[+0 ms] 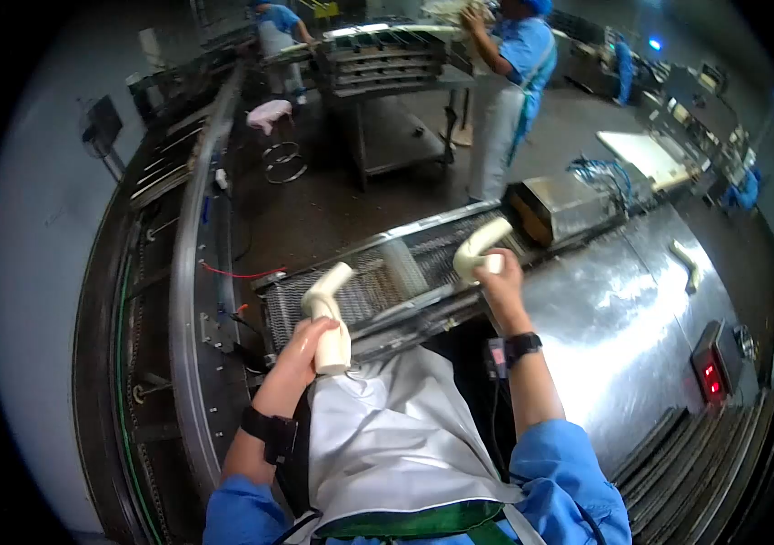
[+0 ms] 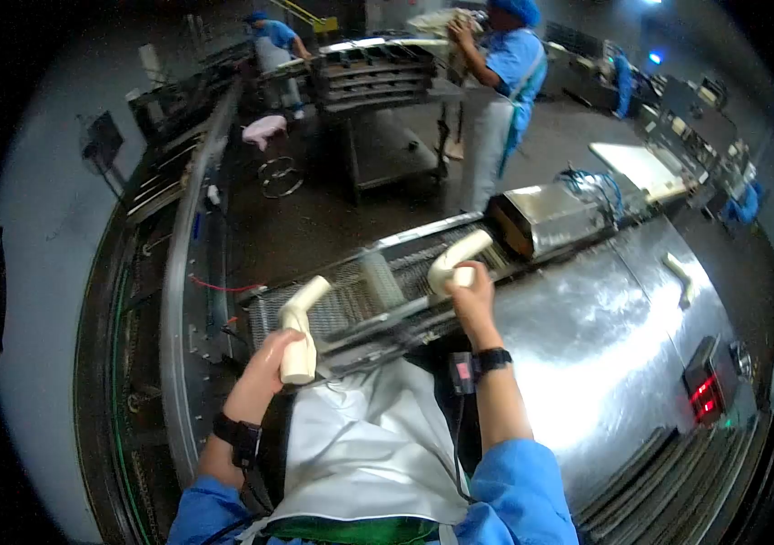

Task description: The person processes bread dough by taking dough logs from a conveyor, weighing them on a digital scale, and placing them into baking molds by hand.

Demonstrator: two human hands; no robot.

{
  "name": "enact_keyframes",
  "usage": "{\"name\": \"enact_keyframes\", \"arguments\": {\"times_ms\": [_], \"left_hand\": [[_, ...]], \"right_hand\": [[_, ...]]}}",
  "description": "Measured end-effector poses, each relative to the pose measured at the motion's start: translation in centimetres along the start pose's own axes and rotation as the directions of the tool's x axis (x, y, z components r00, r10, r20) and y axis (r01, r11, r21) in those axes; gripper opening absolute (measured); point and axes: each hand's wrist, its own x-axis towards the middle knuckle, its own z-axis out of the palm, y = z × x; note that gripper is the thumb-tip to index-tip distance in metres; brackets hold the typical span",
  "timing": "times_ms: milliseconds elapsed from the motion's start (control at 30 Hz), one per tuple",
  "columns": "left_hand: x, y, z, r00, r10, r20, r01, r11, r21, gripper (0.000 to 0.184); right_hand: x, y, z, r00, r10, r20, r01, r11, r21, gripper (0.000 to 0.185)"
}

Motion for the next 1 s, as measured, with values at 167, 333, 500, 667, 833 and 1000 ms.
{"name": "enact_keyframes", "arguments": {"times_ms": [167,333,500,667,833,1000], "left_hand": [[-0.3,4.0,9.0,0.945,0.016,0.327,-0.058,0.991,0.118,0.036],[-1.5,6.9,15.1,0.769,-0.141,0.623,0.053,0.986,0.157,0.042],[-0.6,4.4,21.3,0.433,-0.275,0.858,0.494,0.869,0.029,0.053],[0.7,4.1,21.1,0.627,-0.074,0.776,0.44,0.855,-0.275,0.053],[4.9,4.2,8.9,0.968,0.075,0.238,-0.05,0.993,-0.108,0.044],[4.8,3.8,-7.6,0.959,0.204,-0.196,-0.196,0.979,0.058,0.045]], "right_hand": [[-7.5,0.9,-13.2,0.846,0.378,-0.377,-0.281,0.916,0.288,0.031],[-13.7,1.5,-18.9,0.893,-0.226,-0.388,-0.214,0.546,-0.81,0.039],[-13.2,-6.4,-13.4,0.889,-0.457,-0.038,0.342,0.717,-0.608,0.056],[-11.8,-0.3,-17.3,0.992,-0.097,0.075,0.12,0.659,-0.742,0.057],[-11.6,0.5,-20.9,0.975,-0.206,0.087,0.174,0.455,-0.874,0.047],[-11.3,-0.5,-19.8,0.918,-0.397,-0.004,0.109,0.261,-0.959,0.031]]}}
